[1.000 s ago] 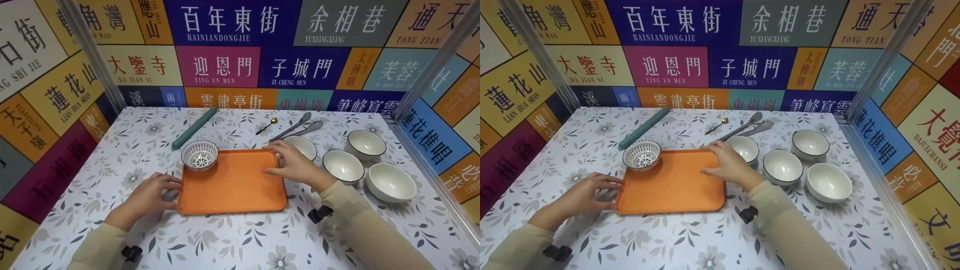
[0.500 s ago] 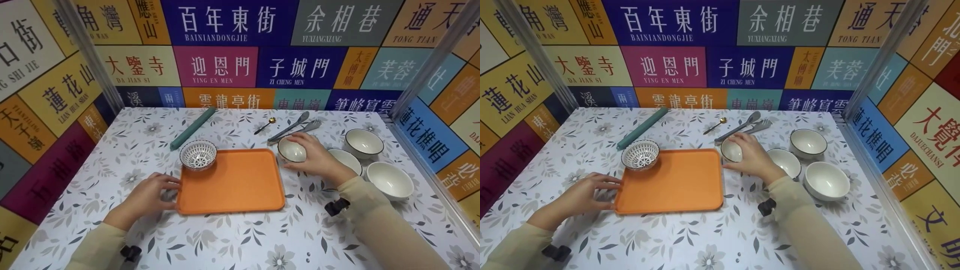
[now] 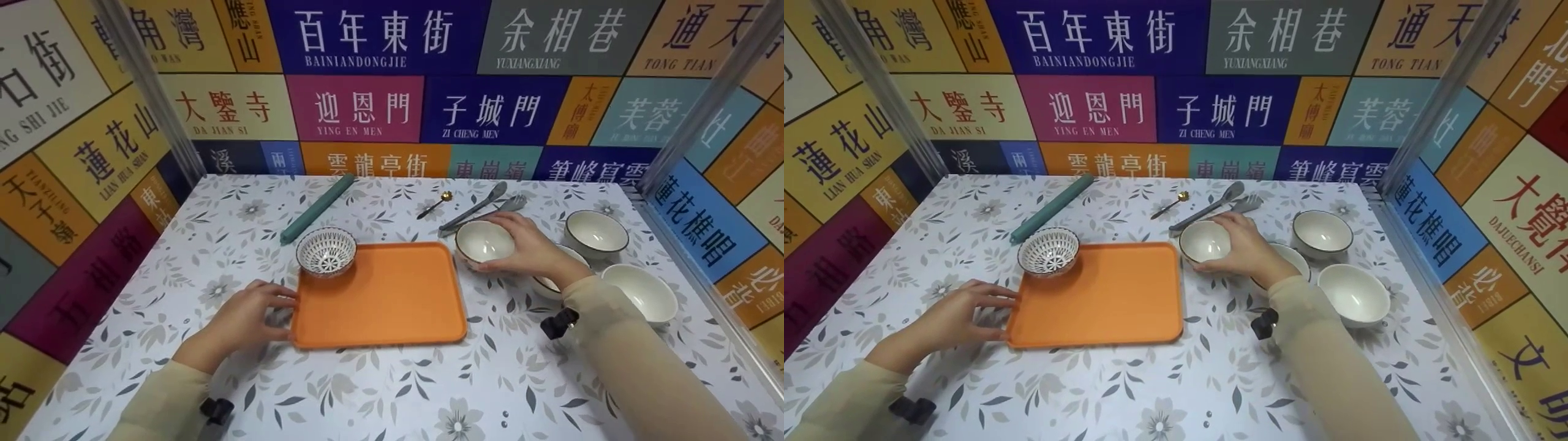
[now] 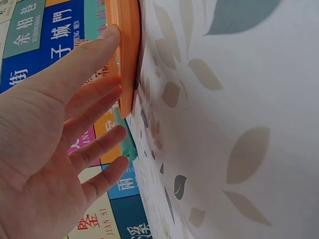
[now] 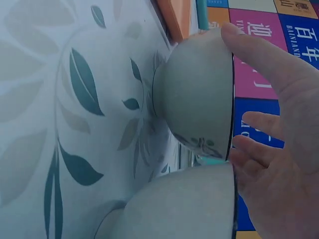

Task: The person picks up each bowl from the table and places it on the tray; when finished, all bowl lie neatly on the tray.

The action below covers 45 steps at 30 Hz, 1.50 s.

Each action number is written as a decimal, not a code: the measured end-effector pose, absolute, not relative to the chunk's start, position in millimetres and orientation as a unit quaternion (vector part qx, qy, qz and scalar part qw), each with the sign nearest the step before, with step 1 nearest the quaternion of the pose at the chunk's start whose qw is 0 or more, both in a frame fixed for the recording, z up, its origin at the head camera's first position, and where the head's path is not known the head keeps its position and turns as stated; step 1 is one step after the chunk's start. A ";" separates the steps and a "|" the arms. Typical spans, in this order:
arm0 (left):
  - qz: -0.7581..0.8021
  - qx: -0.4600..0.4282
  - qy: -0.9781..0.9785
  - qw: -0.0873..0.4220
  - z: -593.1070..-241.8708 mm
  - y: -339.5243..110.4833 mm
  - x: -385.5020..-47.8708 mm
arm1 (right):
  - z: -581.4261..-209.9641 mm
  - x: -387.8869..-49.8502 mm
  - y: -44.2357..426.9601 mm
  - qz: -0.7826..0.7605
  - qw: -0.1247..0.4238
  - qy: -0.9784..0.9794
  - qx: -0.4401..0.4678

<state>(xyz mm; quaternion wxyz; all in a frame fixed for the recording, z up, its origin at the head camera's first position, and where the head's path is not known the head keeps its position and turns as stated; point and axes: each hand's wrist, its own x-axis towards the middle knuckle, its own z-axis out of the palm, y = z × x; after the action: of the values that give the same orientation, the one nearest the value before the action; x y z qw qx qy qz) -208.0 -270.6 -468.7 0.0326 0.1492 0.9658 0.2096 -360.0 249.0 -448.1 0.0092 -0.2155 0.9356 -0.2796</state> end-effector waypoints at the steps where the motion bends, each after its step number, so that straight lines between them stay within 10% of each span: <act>1: 0.210 0.148 0.966 0.034 -468.7 -270.5 -208.0 | -448.5 -361.6 250.2 -0.277 0.014 0.937 -0.211; 45: 0.215 0.143 0.965 0.035 -470.3 -271.4 -209.0 | -450.4 -323.3 207.5 -0.329 -0.045 0.904 -0.269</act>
<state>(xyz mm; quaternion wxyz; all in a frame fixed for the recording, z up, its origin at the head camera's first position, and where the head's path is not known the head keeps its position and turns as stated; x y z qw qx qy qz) -209.0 -271.4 -470.3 0.0351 0.1429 0.9655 0.2150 -323.3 207.5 -450.4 -0.0446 -0.2690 0.9042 -0.3286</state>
